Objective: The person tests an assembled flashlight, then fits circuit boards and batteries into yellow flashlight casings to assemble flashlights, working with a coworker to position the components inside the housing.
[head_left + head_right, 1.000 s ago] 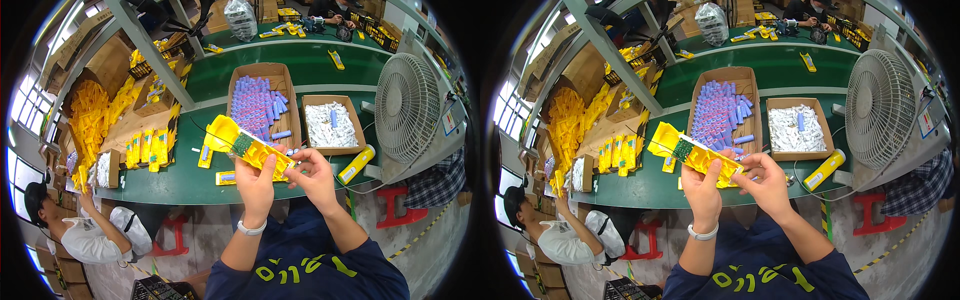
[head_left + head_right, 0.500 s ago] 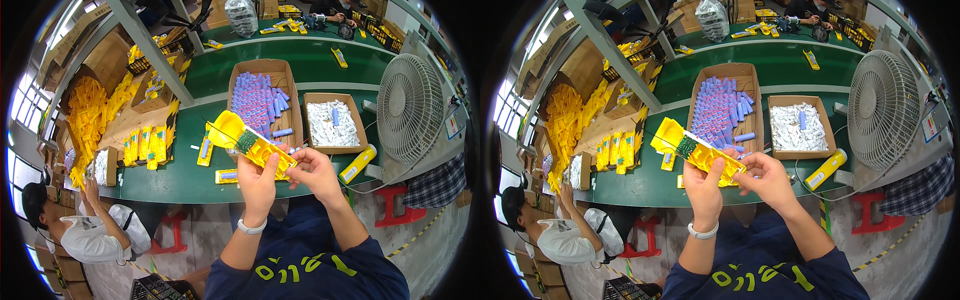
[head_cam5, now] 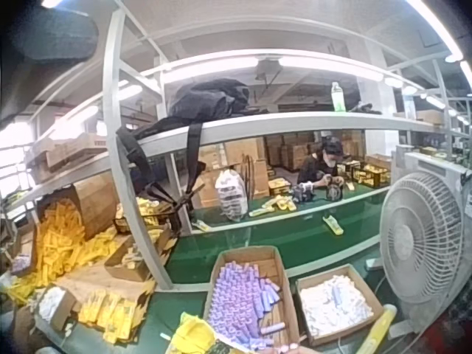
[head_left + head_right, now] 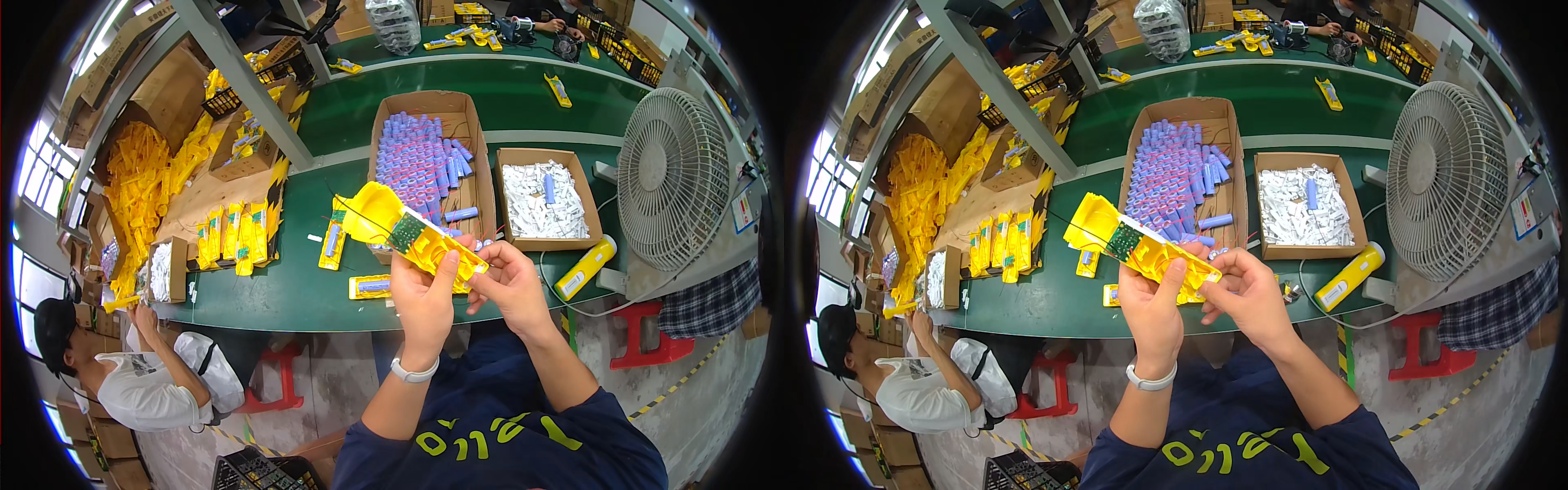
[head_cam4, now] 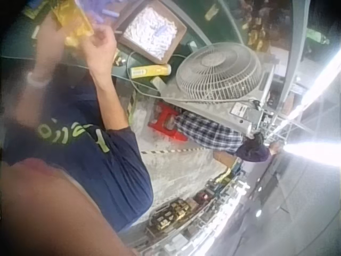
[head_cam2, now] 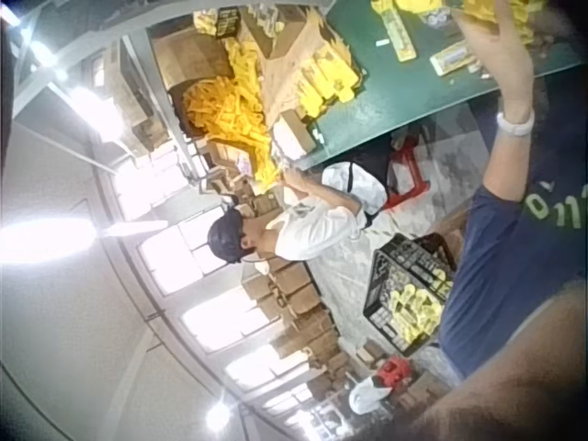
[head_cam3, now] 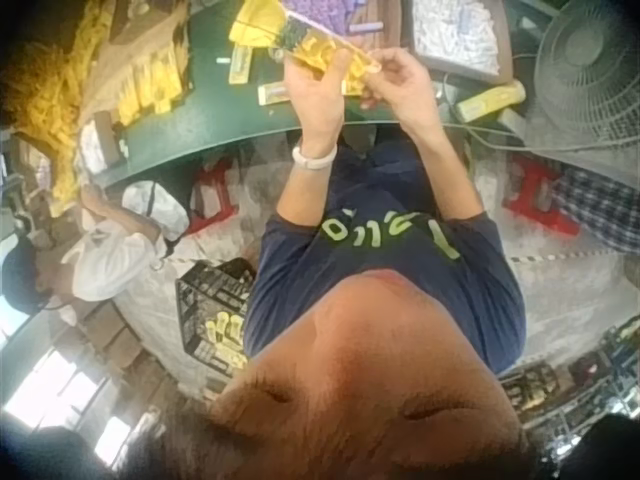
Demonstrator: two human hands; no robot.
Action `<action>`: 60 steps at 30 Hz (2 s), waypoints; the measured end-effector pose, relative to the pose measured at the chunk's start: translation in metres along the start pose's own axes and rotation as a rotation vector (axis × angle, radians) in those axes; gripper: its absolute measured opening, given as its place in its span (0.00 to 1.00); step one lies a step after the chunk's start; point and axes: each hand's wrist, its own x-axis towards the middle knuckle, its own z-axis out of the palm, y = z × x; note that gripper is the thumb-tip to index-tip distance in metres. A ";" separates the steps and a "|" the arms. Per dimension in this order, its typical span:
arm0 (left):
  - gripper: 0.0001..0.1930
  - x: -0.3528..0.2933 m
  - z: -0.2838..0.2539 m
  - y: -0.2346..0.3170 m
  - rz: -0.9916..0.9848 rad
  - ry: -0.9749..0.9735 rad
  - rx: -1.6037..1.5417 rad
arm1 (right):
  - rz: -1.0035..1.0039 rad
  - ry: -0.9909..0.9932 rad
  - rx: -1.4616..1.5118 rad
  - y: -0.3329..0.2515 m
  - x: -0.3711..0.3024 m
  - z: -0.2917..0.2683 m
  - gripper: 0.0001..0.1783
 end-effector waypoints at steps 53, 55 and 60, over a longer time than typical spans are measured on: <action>0.16 0.001 -0.052 0.012 -0.109 0.038 -0.024 | -0.314 -0.332 -0.402 -0.080 0.035 -0.018 0.11; 0.16 0.001 -0.047 0.013 -0.109 0.058 -0.004 | -0.218 -0.153 -0.305 -0.076 0.025 -0.011 0.10; 0.17 0.000 -0.043 0.004 -0.097 0.037 0.011 | -0.213 -0.007 -0.227 -0.025 0.013 0.010 0.20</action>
